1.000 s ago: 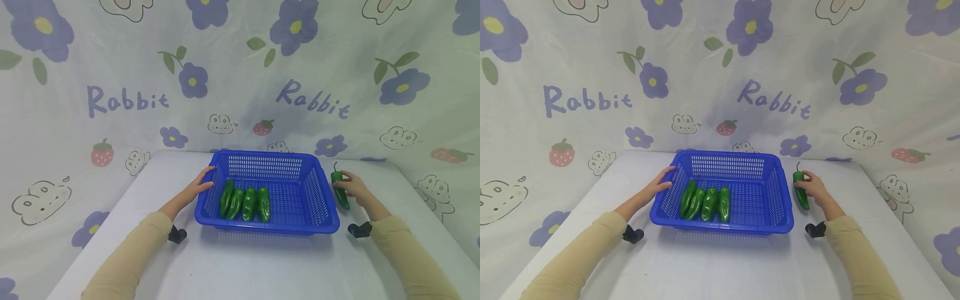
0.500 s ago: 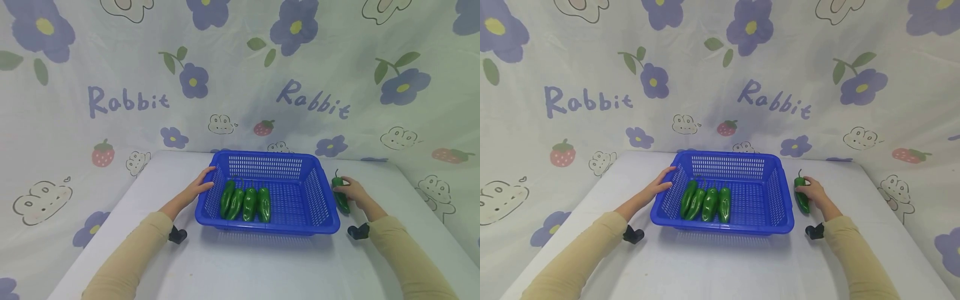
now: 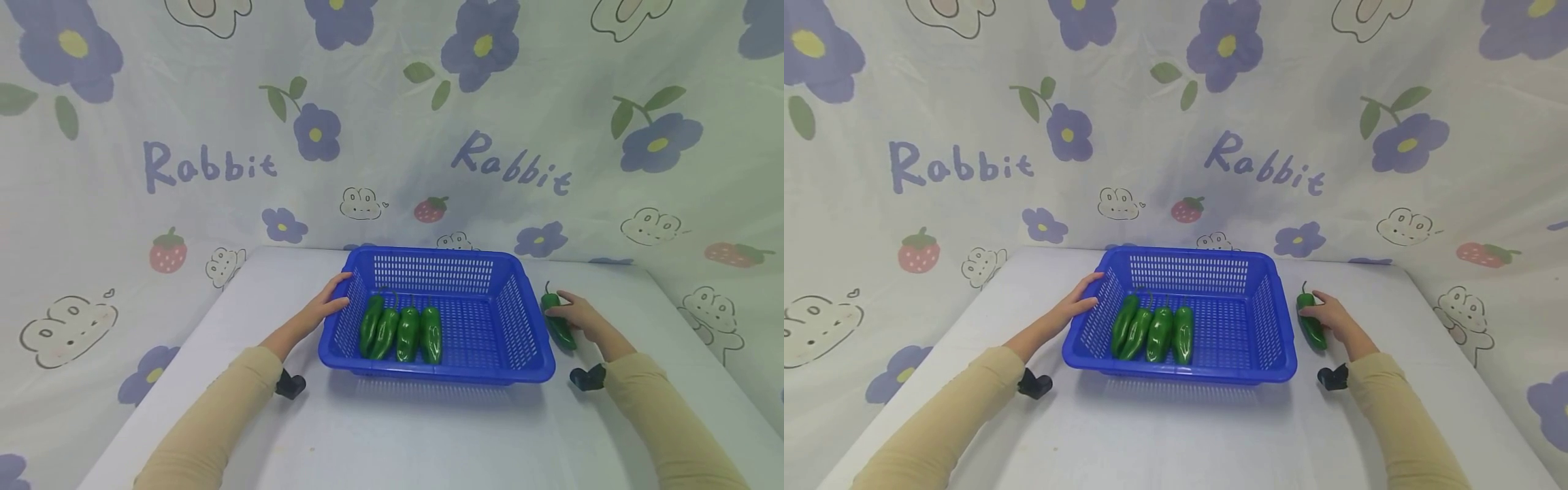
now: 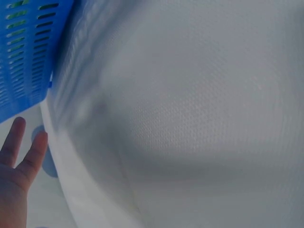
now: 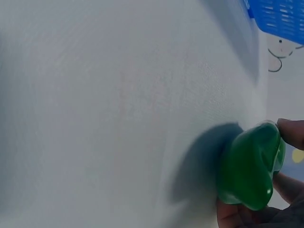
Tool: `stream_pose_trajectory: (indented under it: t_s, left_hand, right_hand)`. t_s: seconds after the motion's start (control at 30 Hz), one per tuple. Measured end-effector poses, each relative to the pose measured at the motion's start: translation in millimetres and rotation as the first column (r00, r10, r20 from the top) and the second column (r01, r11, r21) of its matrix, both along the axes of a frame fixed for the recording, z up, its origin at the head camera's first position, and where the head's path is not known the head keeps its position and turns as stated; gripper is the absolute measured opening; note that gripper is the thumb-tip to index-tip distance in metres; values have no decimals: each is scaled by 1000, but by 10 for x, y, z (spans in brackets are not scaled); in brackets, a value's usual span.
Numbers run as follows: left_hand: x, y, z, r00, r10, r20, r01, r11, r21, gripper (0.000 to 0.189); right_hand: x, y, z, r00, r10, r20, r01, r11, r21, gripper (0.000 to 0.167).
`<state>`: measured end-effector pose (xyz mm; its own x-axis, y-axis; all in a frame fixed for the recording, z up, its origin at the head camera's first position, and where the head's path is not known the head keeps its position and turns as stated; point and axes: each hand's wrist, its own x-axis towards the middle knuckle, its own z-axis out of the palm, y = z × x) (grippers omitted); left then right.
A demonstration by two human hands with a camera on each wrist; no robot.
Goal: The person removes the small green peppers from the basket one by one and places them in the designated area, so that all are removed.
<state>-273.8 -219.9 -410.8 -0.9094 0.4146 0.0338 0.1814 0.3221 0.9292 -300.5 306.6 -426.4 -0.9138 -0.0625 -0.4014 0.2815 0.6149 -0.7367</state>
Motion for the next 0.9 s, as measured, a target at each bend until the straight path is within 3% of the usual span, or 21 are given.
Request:
stream_pose_trajectory:
  t_s: [0.2,0.3,0.43,0.5,0.9]
  left_hand:
    - [22,3,10,1000,5,-16,-6,1000,-13,60]
    - [60,31,72,1000,6,-3,-6,1000,-7,59]
    - [58,35,67,1000,6,0,-6,1000,1,59]
    - [15,6,-6,1000,7,-14,-7,1000,2,59]
    - [21,10,6,1000,-1,-20,0,1000,-9,60]
  right_hand:
    - [-4,17,30,1000,-6,0,6,1000,4,81]
    - [-8,14,73,1000,-20,-13,20,1000,3,82]
    - [19,-6,190,999,-4,-53,4,1000,-6,83]
    - [48,-30,274,997,11,-70,-12,1000,-12,82]
    - [122,-131,559,987,56,-153,-62,997,-35,80]
